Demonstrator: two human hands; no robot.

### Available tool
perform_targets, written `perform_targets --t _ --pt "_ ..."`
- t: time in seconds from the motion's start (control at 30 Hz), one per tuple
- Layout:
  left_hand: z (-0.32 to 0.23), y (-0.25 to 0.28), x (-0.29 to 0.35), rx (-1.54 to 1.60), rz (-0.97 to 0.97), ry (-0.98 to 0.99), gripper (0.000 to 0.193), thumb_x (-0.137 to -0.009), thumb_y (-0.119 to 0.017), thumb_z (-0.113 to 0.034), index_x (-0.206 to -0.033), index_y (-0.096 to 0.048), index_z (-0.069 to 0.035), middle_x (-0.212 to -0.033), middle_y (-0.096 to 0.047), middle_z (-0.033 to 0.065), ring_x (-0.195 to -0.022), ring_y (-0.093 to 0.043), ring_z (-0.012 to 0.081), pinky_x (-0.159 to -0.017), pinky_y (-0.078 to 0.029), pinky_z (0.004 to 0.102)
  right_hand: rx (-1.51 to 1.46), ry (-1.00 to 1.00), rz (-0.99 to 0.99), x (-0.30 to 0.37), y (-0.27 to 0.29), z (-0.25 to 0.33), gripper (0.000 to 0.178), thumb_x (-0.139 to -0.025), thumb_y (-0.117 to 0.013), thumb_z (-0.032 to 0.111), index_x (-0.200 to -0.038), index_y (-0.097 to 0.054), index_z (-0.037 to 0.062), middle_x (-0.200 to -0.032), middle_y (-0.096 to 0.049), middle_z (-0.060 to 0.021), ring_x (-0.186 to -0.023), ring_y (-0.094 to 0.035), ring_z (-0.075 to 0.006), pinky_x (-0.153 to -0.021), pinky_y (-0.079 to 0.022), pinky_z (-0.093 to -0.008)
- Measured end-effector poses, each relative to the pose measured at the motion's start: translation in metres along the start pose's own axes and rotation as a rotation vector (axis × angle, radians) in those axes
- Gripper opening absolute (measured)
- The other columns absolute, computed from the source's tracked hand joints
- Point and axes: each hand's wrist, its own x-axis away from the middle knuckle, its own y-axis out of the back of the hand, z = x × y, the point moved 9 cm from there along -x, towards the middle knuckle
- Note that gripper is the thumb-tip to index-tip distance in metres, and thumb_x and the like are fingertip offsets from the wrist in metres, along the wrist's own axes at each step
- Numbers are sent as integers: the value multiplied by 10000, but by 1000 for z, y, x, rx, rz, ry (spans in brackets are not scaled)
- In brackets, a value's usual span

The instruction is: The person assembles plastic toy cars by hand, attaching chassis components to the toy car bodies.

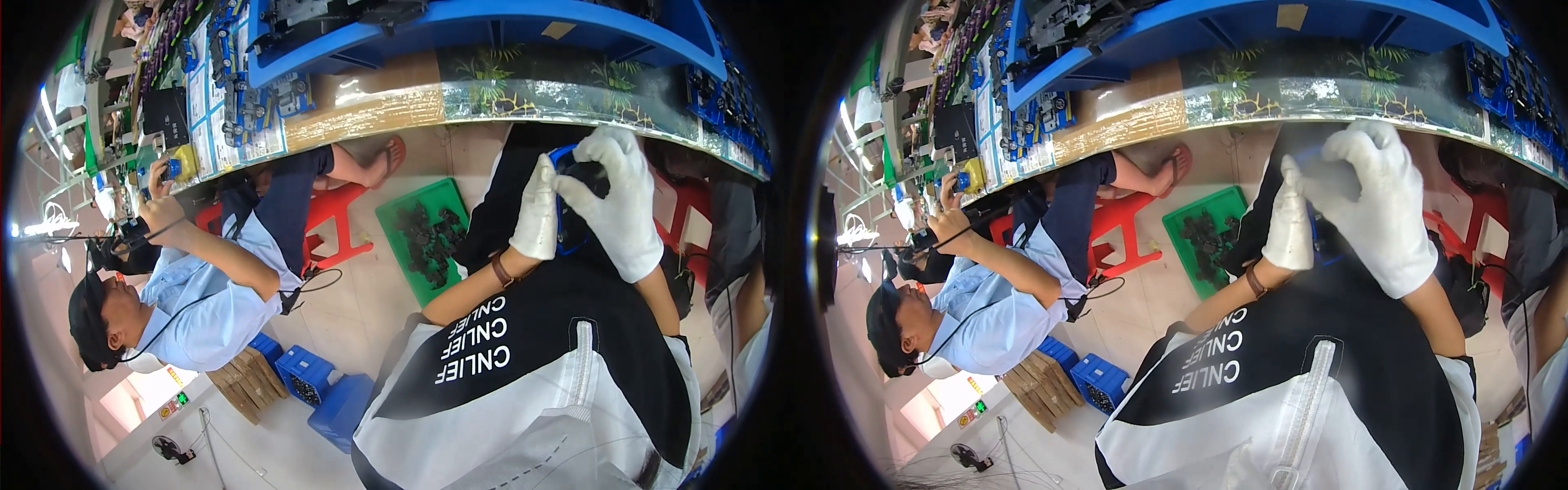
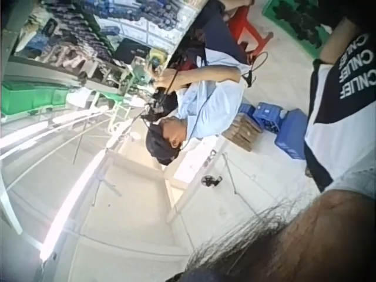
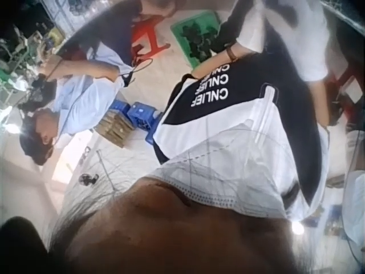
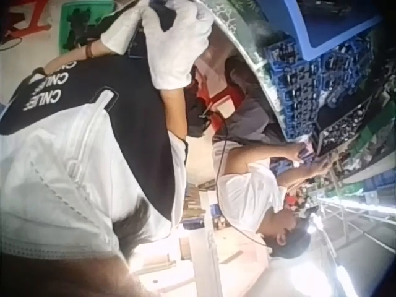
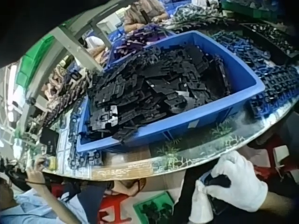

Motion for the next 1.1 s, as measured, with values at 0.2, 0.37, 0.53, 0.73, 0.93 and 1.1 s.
perform_targets --t 0.2,0.37,0.53,0.73,0.93,1.1 --pt "31 0 -6 296 57 378 633 -932 -346 -599 -1170 -555 -51 -1064 -618 62 -961 -605 161 -871 -486 284 -200 -70 134 24 -19 -21 278 -664 -768 68 -846 -560 36 -828 -596 -99 -744 -602 -283 -665 -482 -334" --pt "49 1 -10 302 -9 475 712 -892 -326 -677 -1232 -518 -82 -1122 -605 71 -986 -596 160 -870 -488 299 -558 -433 65 30 -35 -61 264 -812 -650 74 -1061 -588 13 -1005 -632 -61 -870 -597 -140 -784 -469 -267" --pt "46 8 -11 272 -34 495 777 -845 -325 -741 -1171 -552 -73 -1007 -635 78 -854 -633 182 -770 -527 316 -1306 -551 11 28 -34 -64 178 -918 -510 159 -1022 -525 15 -864 -577 -93 -728 -564 -149 -627 -448 -268" --pt "43 11 -14 544 -115 422 823 -825 -278 -771 -1105 -562 -51 -839 -621 71 -709 -624 204 -681 -540 345 -517 -375 48 30 7 -57 206 -718 -645 47 -892 -540 15 -770 -549 -52 -595 -502 -89 -555 -434 -230" --pt "24 11 -3 439 -232 296 857 -830 -197 -778 -1094 -548 -42 -946 -615 81 -879 -600 218 -829 -498 342 189 -67 213 40 -21 -21 582 -579 -840 301 -1025 -532 93 -927 -579 -85 -722 -613 -275 -604 -506 -348" --pt "30 17 -8 442 -181 203 866 -833 -211 -773 -1103 -544 -20 -976 -618 103 -882 -597 222 -848 -487 338 122 -19 214 47 -16 -15 441 -671 -765 222 -1024 -537 89 -953 -579 -95 -762 -618 -289 -630 -510 -360"
